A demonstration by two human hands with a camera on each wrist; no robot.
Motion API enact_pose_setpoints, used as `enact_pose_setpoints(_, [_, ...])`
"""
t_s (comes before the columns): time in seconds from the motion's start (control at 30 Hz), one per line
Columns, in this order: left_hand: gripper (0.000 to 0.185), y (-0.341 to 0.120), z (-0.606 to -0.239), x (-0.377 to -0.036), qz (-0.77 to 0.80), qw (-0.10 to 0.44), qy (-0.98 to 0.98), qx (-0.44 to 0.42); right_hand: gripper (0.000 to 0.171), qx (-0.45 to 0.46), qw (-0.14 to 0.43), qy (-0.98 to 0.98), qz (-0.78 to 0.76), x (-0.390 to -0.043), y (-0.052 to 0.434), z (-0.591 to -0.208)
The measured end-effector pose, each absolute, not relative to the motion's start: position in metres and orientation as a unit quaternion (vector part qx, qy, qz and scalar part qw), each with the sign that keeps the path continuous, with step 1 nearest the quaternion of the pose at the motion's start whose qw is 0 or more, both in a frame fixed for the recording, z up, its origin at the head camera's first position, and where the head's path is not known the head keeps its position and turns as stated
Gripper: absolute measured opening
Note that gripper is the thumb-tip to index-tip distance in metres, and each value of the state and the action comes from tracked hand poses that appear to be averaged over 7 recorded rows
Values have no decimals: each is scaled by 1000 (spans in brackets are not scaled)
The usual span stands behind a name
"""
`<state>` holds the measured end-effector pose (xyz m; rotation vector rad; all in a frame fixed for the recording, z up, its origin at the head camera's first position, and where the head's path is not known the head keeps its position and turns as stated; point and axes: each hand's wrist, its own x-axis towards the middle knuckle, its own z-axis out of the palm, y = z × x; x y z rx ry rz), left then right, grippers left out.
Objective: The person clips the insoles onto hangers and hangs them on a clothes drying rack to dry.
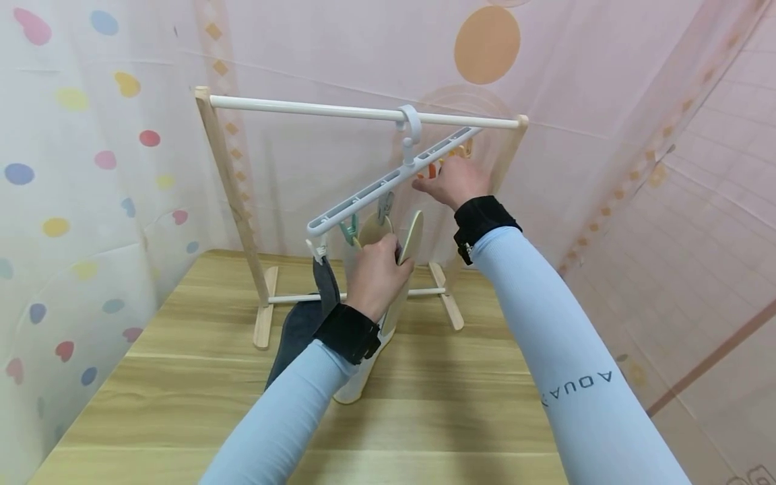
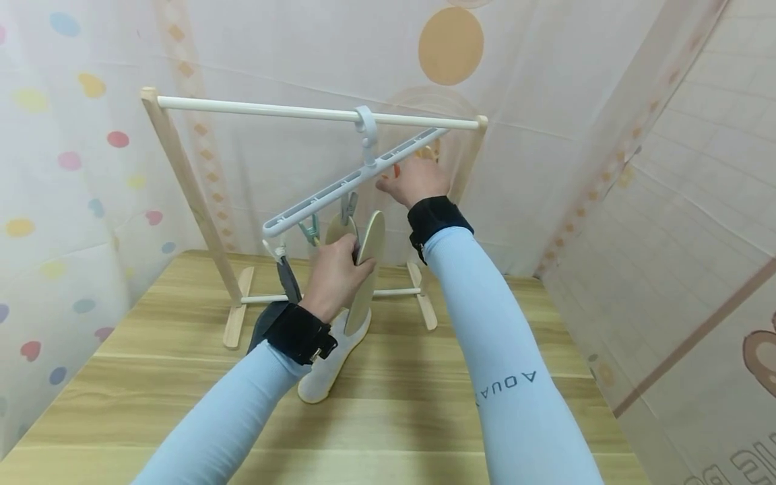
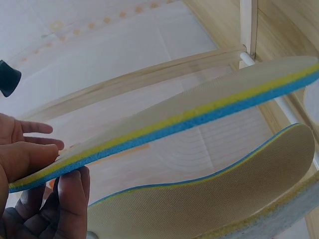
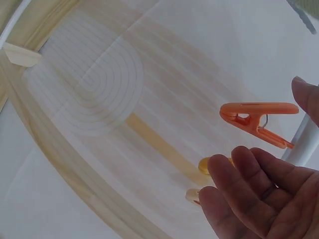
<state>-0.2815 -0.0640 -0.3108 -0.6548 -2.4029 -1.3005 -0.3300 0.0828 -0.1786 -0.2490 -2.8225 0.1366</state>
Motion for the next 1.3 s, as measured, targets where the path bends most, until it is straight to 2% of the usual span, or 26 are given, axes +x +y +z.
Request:
enact_pose_setpoints(0.2, [14,-59,-312,-283,-467,147,-843,-224,47,-87,165,-980,73,-333,81,-181])
enact_pose_setpoints(0.87, [19,-51,-320,-286,-448,167,-850,-219,37,-42,195,-976,89,-335,84,-186])
enact_pose_setpoints(1.3, [21,-52,-324,-289,-450,168,-850,-213,50,-38,206,-976,54,-330,74,-186])
